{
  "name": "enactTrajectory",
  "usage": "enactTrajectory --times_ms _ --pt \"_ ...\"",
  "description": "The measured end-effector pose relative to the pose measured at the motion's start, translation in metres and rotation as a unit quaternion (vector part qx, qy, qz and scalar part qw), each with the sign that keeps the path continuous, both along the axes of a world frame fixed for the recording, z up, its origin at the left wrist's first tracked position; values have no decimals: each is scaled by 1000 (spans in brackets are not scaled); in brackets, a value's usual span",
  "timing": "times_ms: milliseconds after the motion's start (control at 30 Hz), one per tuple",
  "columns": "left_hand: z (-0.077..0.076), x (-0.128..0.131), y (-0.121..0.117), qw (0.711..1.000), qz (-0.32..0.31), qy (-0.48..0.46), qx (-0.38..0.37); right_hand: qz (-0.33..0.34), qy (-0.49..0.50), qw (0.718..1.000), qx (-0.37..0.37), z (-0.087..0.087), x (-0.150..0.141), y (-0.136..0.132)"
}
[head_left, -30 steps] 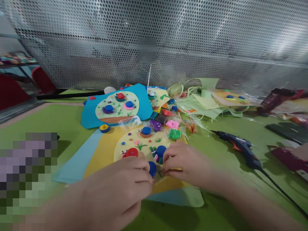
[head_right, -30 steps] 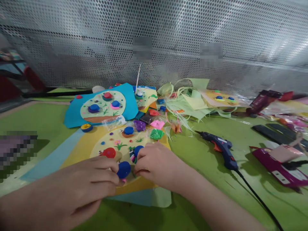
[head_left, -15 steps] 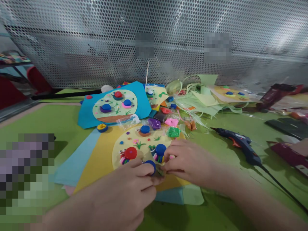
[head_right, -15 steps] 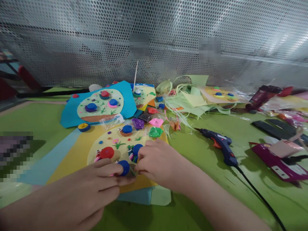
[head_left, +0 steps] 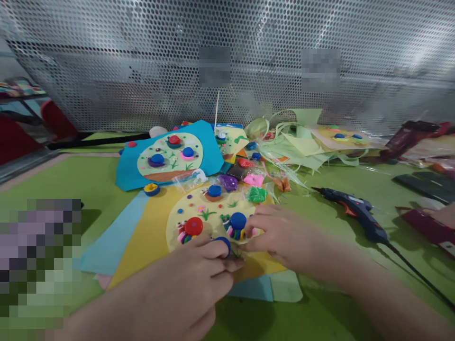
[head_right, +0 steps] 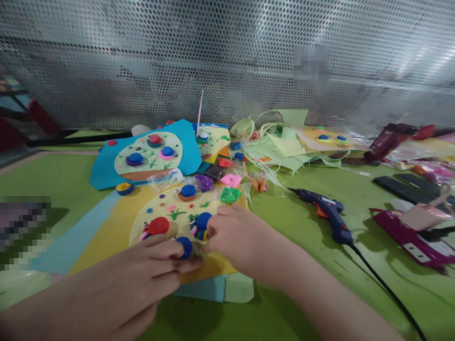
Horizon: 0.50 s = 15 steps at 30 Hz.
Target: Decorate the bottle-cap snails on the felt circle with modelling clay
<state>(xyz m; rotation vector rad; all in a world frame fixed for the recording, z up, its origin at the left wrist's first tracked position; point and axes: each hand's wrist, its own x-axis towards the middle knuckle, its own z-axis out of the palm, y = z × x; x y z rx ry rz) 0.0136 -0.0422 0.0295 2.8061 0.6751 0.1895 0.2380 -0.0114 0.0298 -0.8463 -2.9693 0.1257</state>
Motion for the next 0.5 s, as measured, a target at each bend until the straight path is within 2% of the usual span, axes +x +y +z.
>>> enactTrajectory --times_ms 233,367,433,500 --pt "-1 -2 0 1000 -6 12 -9 -4 -11 1000 14 6 2 -1" --pt "6 -3 0 1000 0 -2 -26 9 -6 1000 15 3 1 -2" --pt "12 -12 2 999 -6 -28 -22 10 -7 1000 19 1 1 -2" --pt "14 -25 8 994 45 -101 11 10 -2 1000 29 1 2 -3"
